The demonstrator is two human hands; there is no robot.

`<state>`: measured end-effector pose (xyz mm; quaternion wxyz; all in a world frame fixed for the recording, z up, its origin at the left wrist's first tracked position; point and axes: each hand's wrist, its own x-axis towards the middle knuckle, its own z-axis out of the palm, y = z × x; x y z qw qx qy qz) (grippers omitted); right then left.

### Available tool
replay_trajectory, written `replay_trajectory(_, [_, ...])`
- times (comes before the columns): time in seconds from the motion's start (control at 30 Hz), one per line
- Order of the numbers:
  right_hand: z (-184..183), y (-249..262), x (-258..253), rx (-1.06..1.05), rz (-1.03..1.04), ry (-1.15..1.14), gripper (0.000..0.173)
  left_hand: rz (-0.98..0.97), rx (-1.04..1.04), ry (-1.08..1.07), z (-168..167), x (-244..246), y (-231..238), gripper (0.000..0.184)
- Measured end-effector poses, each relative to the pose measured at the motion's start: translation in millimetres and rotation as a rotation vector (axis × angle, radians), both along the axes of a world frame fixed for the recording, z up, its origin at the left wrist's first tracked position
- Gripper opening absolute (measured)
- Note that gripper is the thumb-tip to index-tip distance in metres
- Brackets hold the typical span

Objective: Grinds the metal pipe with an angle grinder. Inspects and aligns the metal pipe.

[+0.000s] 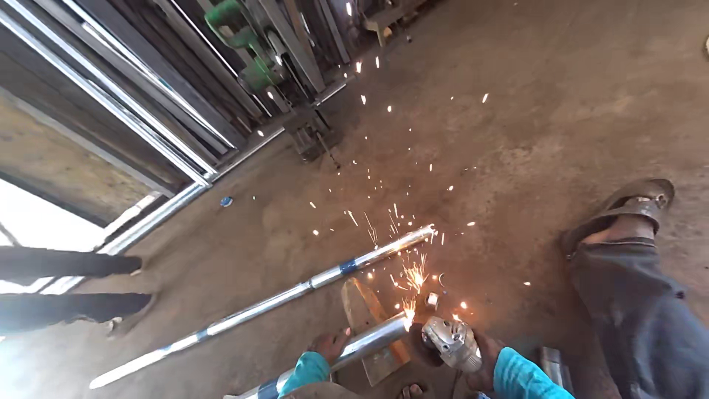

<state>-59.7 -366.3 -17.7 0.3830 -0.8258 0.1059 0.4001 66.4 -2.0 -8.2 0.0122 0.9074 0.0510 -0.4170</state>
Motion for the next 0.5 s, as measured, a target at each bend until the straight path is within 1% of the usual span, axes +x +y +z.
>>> replay_trajectory(0.07, [2.4, 3.1, 1.7, -0.003, -0.006, 0.0, 0.107, 0.005, -0.004, -0.004, -2.5, -2.7, 1.8, 0.073])
replay_trajectory(0.2, [-2.1, -2.8, 7.3, -0.07, 0.079, 0.028, 0.106, 0.032, -0.001, -0.004, -5.8, -1.4, 5.7, 0.075])
replay_trajectory(0.23, [-2.7, -3.9, 7.4, -0.076, 0.071, 0.032, 0.104, 0.027, -0.011, -0.01, -5.5, 0.0, 5.4, 0.075])
replay_trajectory(0.33, [-2.1, -1.8, 5.5, -0.026, 0.032, 0.017, 0.104, 0.005, -0.038, -0.02, -8.4, -3.2, 7.7, 0.072])
replay_trajectory(0.47, [-9.5, -3.9, 11.5, -0.009, 0.083, -0.01, 0.103, 0.026, -0.03, -0.032, -5.5, -4.3, 6.3, 0.071])
replay_trajectory(0.5, [-7.7, -4.0, 12.3, 0.012, 0.068, -0.018, 0.102, 0.028, -0.029, -0.031, -4.7, -3.3, 5.5, 0.071])
